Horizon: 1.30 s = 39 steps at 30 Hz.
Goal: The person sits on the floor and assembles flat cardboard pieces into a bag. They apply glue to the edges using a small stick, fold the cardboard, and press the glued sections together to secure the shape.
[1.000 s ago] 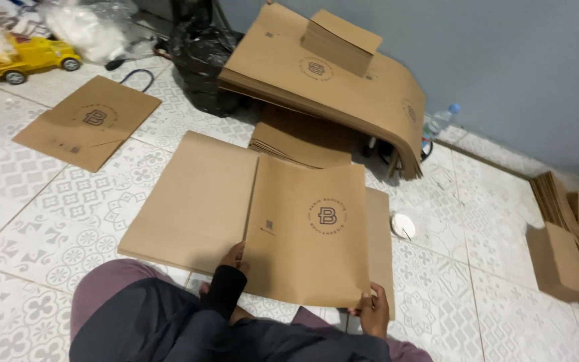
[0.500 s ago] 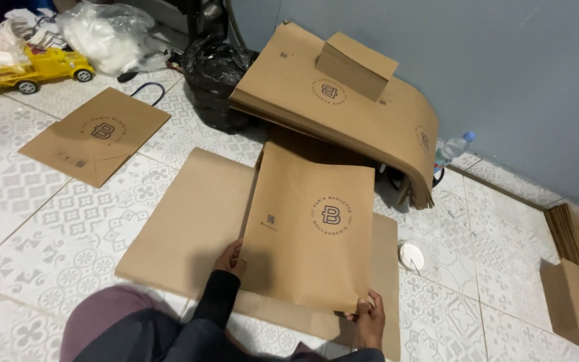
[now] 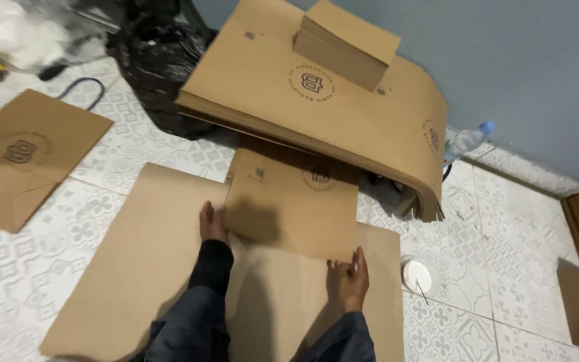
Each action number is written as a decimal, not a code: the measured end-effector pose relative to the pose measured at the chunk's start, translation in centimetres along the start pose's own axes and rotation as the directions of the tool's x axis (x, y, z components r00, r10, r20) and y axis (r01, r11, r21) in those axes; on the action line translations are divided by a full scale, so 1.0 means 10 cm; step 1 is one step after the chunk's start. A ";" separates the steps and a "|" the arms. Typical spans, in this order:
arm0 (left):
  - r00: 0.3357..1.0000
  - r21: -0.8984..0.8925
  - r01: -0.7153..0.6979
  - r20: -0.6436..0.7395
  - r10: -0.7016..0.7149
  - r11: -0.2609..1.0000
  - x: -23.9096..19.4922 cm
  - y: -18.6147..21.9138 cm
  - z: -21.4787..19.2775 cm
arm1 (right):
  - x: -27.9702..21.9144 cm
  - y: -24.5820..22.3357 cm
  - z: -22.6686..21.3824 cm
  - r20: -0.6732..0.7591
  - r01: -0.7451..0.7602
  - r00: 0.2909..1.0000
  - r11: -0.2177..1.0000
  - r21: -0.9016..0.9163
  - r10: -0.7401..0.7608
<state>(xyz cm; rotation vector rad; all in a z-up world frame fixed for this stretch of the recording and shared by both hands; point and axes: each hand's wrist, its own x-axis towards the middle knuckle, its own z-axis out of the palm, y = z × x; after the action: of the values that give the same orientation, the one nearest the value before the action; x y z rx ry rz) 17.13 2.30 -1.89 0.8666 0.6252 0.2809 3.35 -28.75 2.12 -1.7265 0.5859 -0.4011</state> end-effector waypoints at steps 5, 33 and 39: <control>0.999 0.305 -0.052 0.022 0.047 0.951 0.03 0.37 0.79 | 0.74 0.07 0.36 -0.116 0.167 0.972 0.948 -0.271 -0.204; 0.664 0.647 -0.739 0.657 0.356 0.186 -0.53 -0.14 -0.59 | -0.27 0.00 -0.70 -0.162 0.085 0.967 0.849 -0.522 -0.196; 0.709 0.710 -0.704 0.702 -0.059 -0.013 -1.65 -0.18 -1.49 | -1.20 -0.04 -1.57 -0.136 -0.222 0.974 0.688 -0.691 0.178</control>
<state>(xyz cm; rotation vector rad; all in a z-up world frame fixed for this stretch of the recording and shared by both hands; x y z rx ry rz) -5.11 2.64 -3.98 2.4756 -0.1787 -0.0419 -15.08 -34.26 6.66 -2.3539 1.0630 -0.0517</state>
